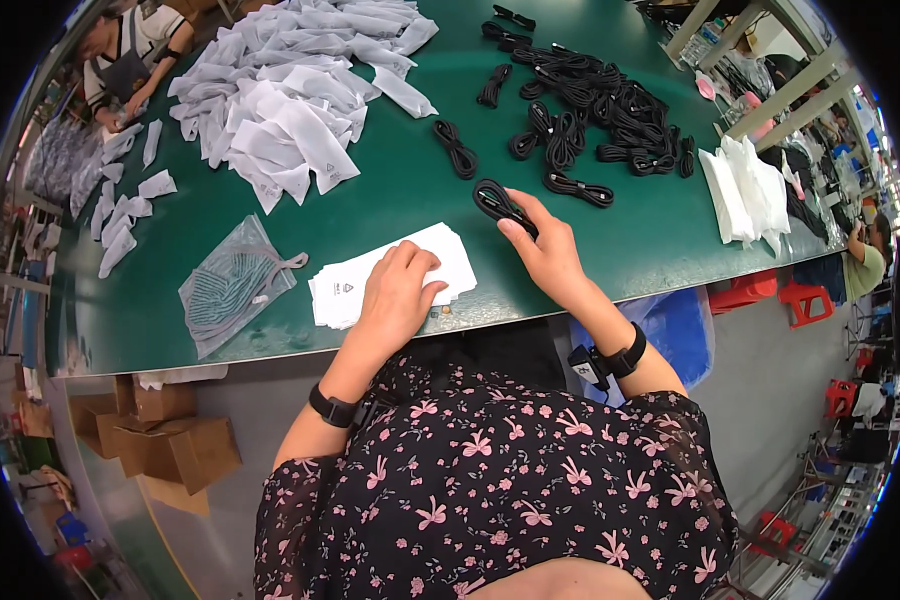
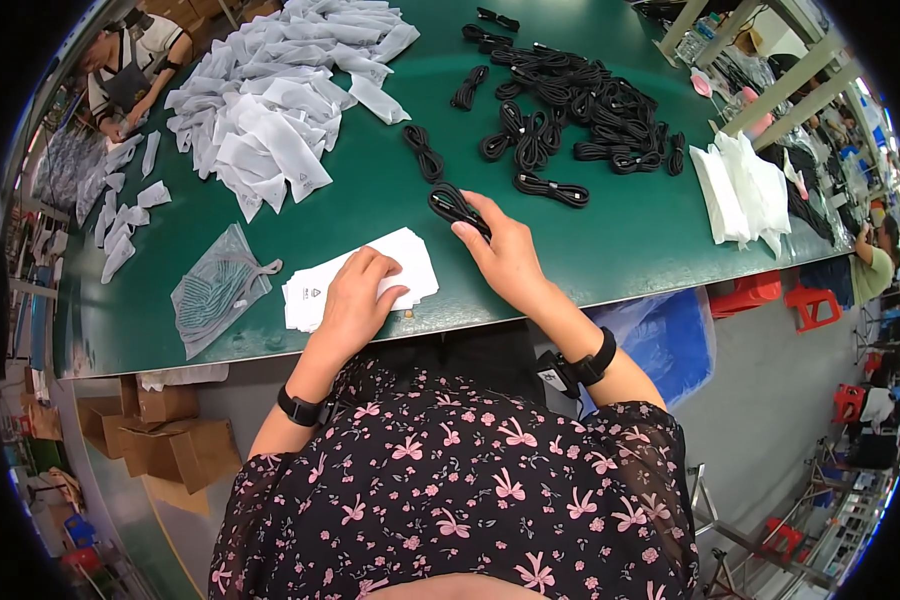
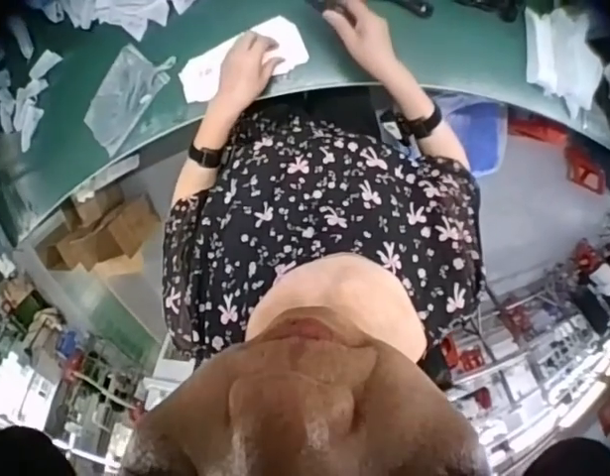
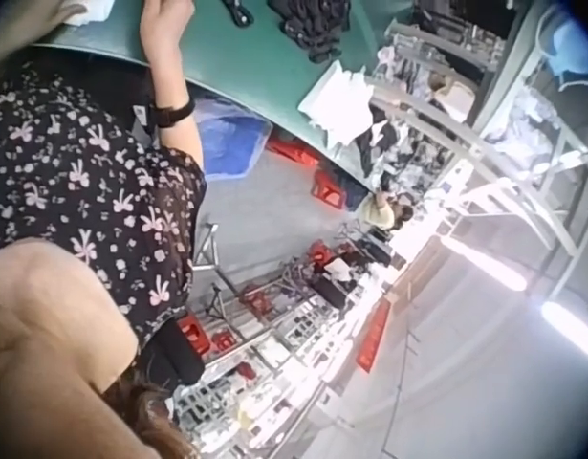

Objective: The person packages black cables by hand, picking up a cable, sliding it into a white plastic sleeve, and placing the packaged item onto a growing pile. This process is repeated for many cables and sleeves from the green work surface.

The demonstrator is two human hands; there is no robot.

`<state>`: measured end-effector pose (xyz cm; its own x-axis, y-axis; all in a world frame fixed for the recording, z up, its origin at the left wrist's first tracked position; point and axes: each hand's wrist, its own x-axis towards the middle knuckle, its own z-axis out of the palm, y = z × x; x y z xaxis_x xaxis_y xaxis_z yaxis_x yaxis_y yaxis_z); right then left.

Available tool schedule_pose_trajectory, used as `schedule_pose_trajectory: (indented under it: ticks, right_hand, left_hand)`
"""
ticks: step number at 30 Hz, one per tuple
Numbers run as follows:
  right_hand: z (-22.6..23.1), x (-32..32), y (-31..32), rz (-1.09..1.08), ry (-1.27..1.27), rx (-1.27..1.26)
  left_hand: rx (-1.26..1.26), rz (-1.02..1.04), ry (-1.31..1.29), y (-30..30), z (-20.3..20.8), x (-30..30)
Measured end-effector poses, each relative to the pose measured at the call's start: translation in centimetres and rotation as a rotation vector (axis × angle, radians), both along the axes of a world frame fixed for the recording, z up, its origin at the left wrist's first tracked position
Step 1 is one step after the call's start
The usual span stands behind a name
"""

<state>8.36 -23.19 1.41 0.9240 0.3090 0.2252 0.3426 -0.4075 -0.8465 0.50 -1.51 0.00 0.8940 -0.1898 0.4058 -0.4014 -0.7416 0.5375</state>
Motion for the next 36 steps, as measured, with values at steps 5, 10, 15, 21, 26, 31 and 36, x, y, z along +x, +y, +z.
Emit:
schedule_pose_trajectory:
  ticks: [5,10,15,21,26,31,36]
  right_hand:
    - [-1.1,-1.0,0.3,0.046,-0.297,-0.02]
    - [-1.0,-2.3,0.3,0.078,-0.354,-0.16]
    - [-0.7,-3.0,0.1,0.173,-0.448,-0.227]
    - [-0.9,-3.0,-0.3,0.267,-0.608,-0.324]
    - [-1.2,-3.0,0.3,0.31,-0.366,-0.172]
    - [0.0,-2.0,0.5,0.322,0.813,0.031]
    - [0.4,-2.5,1.4,0.426,-0.335,-0.063]
  left_hand:
    - [0.006,0.042,0.002,-0.2,-0.6,0.0]
    - [0.003,0.069,-0.003,-0.2,-0.8,0.0]
    - [-0.153,0.11,0.103,-0.1,-0.9,-0.1]
    - [-0.379,0.139,0.202,0.0,-0.4,-0.2]
    - [-0.263,0.015,0.06,-0.1,0.4,-0.1]
    - [-0.101,-0.109,-0.171,-0.6,2.0,0.2]
    - [-0.194,-0.056,-0.129,-0.1,3.1,1.3]
